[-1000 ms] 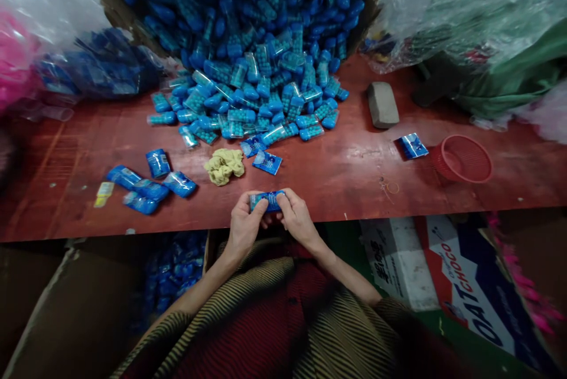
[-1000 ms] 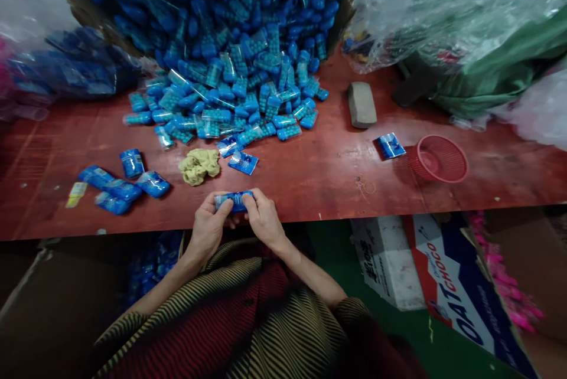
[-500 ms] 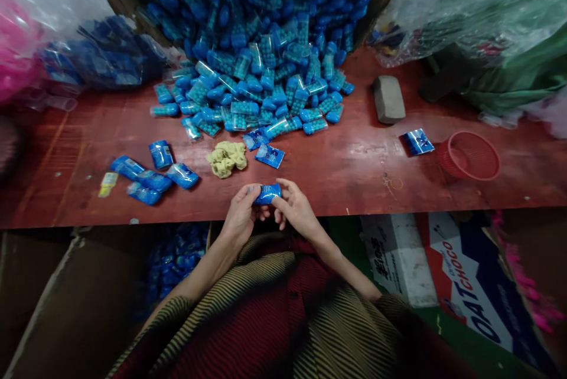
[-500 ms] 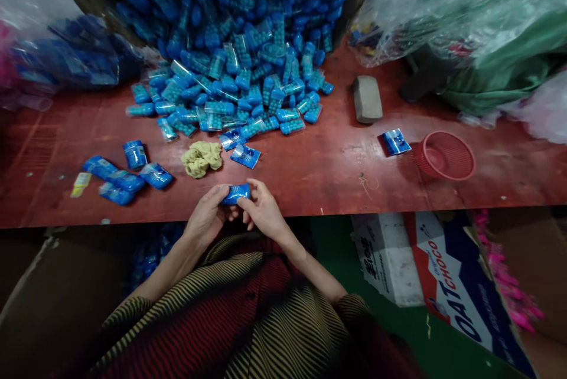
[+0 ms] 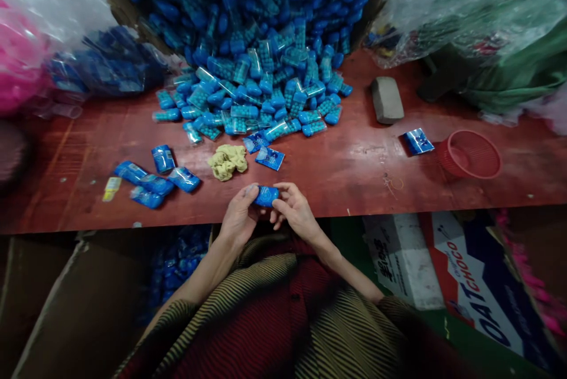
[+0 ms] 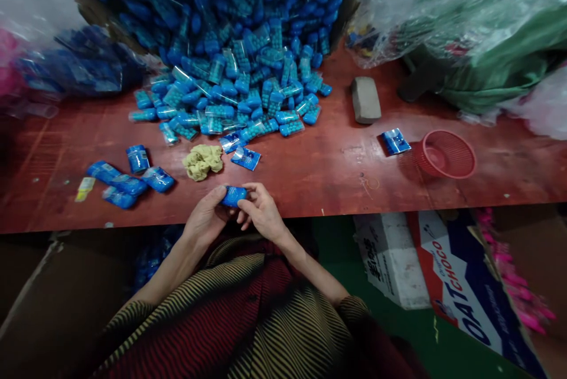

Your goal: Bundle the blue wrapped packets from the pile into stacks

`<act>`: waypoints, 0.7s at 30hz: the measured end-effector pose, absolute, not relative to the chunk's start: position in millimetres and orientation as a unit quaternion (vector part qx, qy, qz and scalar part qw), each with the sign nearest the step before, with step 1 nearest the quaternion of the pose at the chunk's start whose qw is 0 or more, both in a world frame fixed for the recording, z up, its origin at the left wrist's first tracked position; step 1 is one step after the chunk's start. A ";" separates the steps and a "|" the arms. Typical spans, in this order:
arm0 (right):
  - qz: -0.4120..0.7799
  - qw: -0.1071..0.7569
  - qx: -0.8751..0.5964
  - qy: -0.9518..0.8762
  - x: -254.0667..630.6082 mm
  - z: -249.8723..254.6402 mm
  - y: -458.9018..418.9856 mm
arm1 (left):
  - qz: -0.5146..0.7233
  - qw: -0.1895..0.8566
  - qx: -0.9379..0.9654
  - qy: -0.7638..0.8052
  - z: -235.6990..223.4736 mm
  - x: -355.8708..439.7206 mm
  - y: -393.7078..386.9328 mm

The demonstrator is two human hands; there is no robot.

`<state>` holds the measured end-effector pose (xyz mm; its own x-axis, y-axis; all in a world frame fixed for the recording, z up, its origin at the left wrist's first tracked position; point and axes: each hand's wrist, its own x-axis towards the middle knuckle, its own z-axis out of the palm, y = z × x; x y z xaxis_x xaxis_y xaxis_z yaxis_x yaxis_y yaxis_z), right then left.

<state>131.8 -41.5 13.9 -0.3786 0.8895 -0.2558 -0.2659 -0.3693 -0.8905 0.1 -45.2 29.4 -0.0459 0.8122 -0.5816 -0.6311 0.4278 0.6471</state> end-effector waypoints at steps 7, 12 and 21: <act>0.692 0.391 -0.402 -0.454 134.6 20.6 -39.9 | 0.495 0.738 0.029 0.458 30.9 1.8 -44.5; 0.727 0.352 -0.376 -0.453 137.4 24.3 -39.7 | 0.480 0.749 0.082 0.450 35.5 -1.4 -44.4; 0.709 0.365 -0.370 -0.476 140.0 17.3 -40.1 | 0.481 0.757 0.084 0.434 37.0 -1.2 -45.9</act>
